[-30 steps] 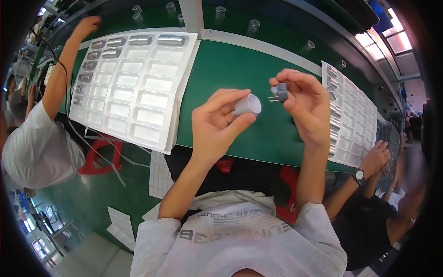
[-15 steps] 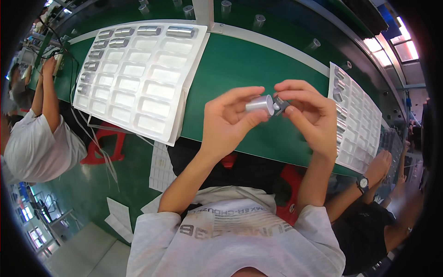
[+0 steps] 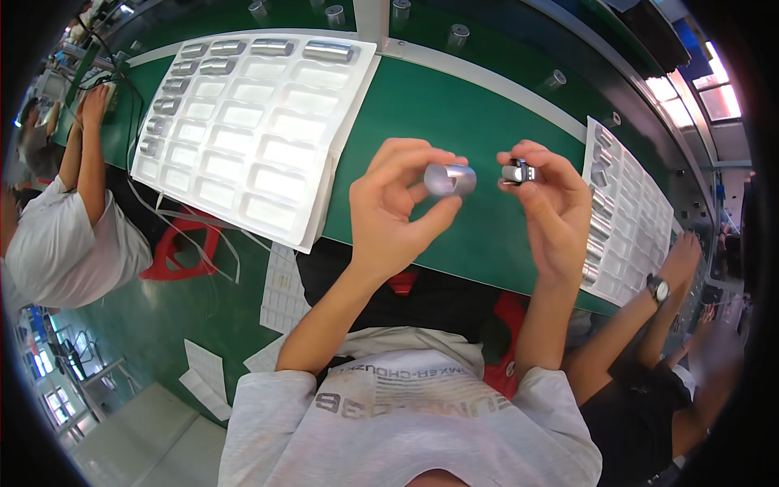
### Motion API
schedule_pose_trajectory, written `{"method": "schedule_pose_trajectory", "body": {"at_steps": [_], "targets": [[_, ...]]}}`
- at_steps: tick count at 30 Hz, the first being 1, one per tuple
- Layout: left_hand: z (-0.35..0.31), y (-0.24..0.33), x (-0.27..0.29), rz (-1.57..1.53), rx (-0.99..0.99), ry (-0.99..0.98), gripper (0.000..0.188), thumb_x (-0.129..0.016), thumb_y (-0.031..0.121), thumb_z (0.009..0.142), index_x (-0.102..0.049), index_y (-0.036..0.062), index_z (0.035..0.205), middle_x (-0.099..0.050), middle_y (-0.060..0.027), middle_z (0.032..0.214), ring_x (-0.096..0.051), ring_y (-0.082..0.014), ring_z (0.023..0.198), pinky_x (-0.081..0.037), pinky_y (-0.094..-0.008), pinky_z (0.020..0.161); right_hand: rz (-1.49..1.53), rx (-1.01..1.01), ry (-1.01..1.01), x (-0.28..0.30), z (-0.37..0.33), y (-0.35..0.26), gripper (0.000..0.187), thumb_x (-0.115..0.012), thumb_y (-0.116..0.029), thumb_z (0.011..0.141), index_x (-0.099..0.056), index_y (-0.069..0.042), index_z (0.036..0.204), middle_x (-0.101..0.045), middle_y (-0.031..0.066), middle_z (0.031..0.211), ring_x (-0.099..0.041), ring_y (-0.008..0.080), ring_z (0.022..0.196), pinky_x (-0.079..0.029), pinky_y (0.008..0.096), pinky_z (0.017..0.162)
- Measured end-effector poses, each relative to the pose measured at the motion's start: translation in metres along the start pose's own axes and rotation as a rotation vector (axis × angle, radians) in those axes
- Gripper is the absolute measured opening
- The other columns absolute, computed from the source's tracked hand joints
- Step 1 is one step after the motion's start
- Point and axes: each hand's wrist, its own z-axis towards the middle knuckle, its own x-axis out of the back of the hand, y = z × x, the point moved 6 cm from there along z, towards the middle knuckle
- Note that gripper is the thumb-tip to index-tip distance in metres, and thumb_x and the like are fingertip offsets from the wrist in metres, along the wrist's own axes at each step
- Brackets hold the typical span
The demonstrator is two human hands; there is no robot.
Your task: Assemble small electronic components by inserting internal parts from a grid tray into metal cylinders.
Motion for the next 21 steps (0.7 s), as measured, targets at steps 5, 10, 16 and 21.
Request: {"method": "schedule_pose_trajectory", "body": {"at_steps": [5,10,16,21], "targets": [[-0.001,-0.008,-0.001,-0.256,0.181,-0.084,0.038,-0.062,-0.009,0.077,-0.058,-0.0081,0.115,-0.059,-0.0135,0.109,-0.060,-0.0202,0.099,-0.050,-0.0273,0.083,0.232,0.016,-0.007,-0.010,0.004,0.001,0.018,-0.066,0.006,0.084,-0.064,0.004,0.102,-0.058,0.0188,0.118,-0.061,0.0301,0.111,-0.051,0.0373,0.092],[-0.005,-0.003,-0.002,-0.195,0.182,-0.105,0.038,-0.059,-0.010,0.078,-0.058,-0.0072,0.116,-0.063,-0.0117,0.106,-0.059,-0.0109,0.088,-0.045,-0.0228,0.073,-0.144,0.129,-0.076,-0.021,0.009,-0.012,0.020,-0.066,0.005,0.086,-0.068,0.004,0.105,-0.065,0.0184,0.114,-0.066,0.0264,0.101,-0.053,0.0339,0.089],[-0.008,-0.006,0.005,-0.125,0.139,-0.091,0.037,-0.061,-0.009,0.079,-0.058,-0.0086,0.116,-0.064,-0.0119,0.105,-0.060,-0.0107,0.087,-0.044,-0.0218,0.068,-0.505,0.154,-0.154,-0.036,0.008,-0.027,0.024,-0.068,0.002,0.085,-0.068,0.004,0.109,-0.067,0.0204,0.112,-0.065,0.0240,0.103,-0.052,0.0317,0.088],[-0.010,-0.009,0.007,-0.206,0.173,-0.082,0.033,-0.062,-0.007,0.086,-0.059,-0.0101,0.118,-0.064,-0.0147,0.110,-0.063,-0.0165,0.097,-0.052,-0.0262,0.081,-0.605,0.237,-0.193,-0.037,0.008,-0.027,0.024,-0.071,-0.003,0.084,-0.069,0.004,0.106,-0.069,0.0203,0.108,-0.065,0.0256,0.101,-0.052,0.0331,0.087]]}}
